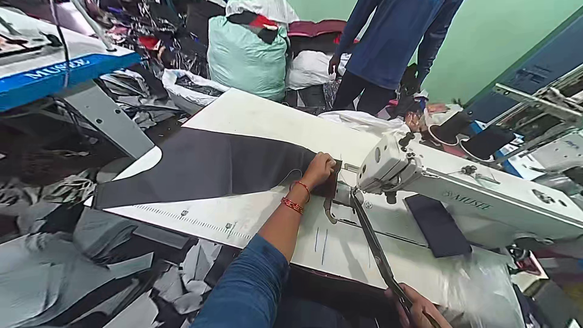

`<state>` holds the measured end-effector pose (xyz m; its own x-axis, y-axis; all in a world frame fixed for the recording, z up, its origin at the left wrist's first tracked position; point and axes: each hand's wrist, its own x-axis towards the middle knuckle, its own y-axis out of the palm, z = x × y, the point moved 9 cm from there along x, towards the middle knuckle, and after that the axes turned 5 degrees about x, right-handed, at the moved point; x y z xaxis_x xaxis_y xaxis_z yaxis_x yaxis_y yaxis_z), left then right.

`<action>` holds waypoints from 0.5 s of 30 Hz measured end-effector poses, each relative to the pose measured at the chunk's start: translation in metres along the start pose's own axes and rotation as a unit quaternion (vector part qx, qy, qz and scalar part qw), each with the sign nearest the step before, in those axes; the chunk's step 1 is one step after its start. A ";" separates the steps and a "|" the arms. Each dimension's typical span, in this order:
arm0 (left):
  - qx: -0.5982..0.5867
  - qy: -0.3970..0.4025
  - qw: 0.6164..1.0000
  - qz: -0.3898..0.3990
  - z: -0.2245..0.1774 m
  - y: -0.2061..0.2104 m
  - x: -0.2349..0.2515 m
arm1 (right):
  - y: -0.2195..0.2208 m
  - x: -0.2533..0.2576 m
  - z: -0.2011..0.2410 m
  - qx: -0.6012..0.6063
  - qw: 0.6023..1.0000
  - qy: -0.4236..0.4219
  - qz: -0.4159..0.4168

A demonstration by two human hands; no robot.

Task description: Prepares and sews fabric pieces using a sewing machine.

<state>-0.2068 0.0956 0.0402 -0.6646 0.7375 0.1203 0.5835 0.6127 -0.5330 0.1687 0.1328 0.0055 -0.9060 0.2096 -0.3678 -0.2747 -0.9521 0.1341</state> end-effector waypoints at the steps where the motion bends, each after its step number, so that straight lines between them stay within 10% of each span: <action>1: -0.007 0.000 1.000 0.002 -0.001 -0.002 -0.003 | 0.007 0.007 -0.002 0.037 0.999 0.004 0.027; 15: 0.030 -0.046 0.994 0.096 0.010 0.009 0.020 | 0.053 0.088 -0.001 0.284 0.952 0.077 0.085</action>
<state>-0.2195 0.1132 0.0296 -0.5848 0.8087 -0.0635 0.6769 0.4434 -0.5875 0.0748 0.1003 -0.0211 -0.9072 -0.0127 -0.4206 -0.2976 -0.6871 0.6628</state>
